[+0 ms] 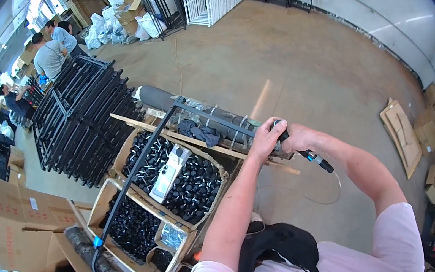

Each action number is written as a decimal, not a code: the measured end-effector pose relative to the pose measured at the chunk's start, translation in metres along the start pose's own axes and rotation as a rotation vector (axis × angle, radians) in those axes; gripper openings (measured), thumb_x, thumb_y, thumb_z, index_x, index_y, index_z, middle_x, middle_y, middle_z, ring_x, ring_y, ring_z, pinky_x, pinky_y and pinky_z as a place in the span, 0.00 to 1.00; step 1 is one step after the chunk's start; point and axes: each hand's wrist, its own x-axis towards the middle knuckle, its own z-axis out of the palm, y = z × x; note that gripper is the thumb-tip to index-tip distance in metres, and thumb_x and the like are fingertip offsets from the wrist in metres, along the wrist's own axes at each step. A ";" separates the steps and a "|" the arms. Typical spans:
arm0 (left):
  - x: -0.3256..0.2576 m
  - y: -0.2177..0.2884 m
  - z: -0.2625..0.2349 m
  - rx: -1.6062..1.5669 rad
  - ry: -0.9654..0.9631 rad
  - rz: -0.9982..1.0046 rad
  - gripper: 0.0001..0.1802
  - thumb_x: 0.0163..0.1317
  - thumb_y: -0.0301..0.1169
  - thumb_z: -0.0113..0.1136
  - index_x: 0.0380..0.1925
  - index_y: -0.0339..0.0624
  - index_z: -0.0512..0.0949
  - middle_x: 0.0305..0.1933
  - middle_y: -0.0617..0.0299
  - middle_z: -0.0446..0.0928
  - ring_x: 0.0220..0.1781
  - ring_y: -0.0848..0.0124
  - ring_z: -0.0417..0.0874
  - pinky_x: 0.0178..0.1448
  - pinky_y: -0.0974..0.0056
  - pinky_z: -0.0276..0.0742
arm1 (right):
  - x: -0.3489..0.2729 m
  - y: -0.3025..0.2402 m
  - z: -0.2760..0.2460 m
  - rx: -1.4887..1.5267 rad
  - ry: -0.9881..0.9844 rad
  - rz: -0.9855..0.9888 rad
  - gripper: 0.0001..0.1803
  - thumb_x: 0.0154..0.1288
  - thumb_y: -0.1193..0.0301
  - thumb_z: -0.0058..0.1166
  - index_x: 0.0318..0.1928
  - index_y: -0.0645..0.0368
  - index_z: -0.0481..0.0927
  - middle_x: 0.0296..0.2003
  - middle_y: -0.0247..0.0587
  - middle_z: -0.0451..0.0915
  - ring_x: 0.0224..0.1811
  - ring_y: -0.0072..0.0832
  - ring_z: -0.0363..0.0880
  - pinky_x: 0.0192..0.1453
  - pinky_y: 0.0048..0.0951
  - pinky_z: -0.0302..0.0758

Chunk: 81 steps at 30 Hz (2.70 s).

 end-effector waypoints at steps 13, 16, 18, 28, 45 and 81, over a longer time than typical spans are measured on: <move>0.002 0.033 -0.011 -0.172 -0.071 0.025 0.13 0.73 0.40 0.67 0.45 0.41 0.83 0.40 0.69 0.80 0.44 0.78 0.77 0.51 0.67 0.76 | -0.015 -0.028 0.000 -0.053 0.169 -0.080 0.11 0.51 0.68 0.59 0.25 0.66 0.80 0.23 0.41 0.81 0.25 0.32 0.79 0.29 0.37 0.74; 0.012 0.074 -0.041 -0.190 -0.065 0.047 0.12 0.73 0.38 0.67 0.45 0.41 0.83 0.39 0.69 0.81 0.42 0.78 0.78 0.49 0.67 0.77 | 0.004 -0.061 -0.012 -0.032 0.154 -0.164 0.13 0.54 0.66 0.58 0.27 0.67 0.82 0.25 0.43 0.84 0.26 0.33 0.83 0.32 0.38 0.78; 0.014 0.086 -0.086 -0.220 -0.018 0.061 0.11 0.73 0.38 0.68 0.44 0.42 0.83 0.39 0.70 0.81 0.40 0.80 0.78 0.46 0.69 0.78 | 0.009 -0.122 -0.010 -0.077 0.140 -0.174 0.14 0.57 0.64 0.58 0.27 0.65 0.83 0.25 0.43 0.86 0.25 0.33 0.86 0.34 0.39 0.80; 0.088 0.121 -0.302 -0.119 0.474 0.180 0.15 0.74 0.41 0.63 0.40 0.40 0.84 0.38 0.67 0.81 0.40 0.76 0.78 0.46 0.66 0.76 | 0.173 -0.313 -0.003 -0.267 0.014 -0.400 0.17 0.60 0.60 0.53 0.28 0.61 0.85 0.23 0.42 0.87 0.31 0.34 0.90 0.41 0.39 0.84; 0.127 0.097 -0.372 -0.216 0.664 0.221 0.12 0.74 0.37 0.61 0.40 0.39 0.84 0.40 0.65 0.81 0.43 0.74 0.78 0.50 0.64 0.76 | 0.276 -0.369 0.010 -0.431 -0.099 -0.393 0.16 0.62 0.62 0.54 0.32 0.61 0.88 0.25 0.42 0.88 0.31 0.34 0.90 0.41 0.37 0.83; 0.033 0.133 -0.366 -0.056 0.855 0.320 0.12 0.72 0.39 0.64 0.37 0.41 0.84 0.37 0.68 0.81 0.40 0.77 0.78 0.46 0.65 0.77 | 0.197 -0.410 0.058 -0.406 -0.104 -0.570 0.15 0.60 0.63 0.61 0.30 0.66 0.85 0.25 0.44 0.86 0.24 0.35 0.88 0.31 0.36 0.83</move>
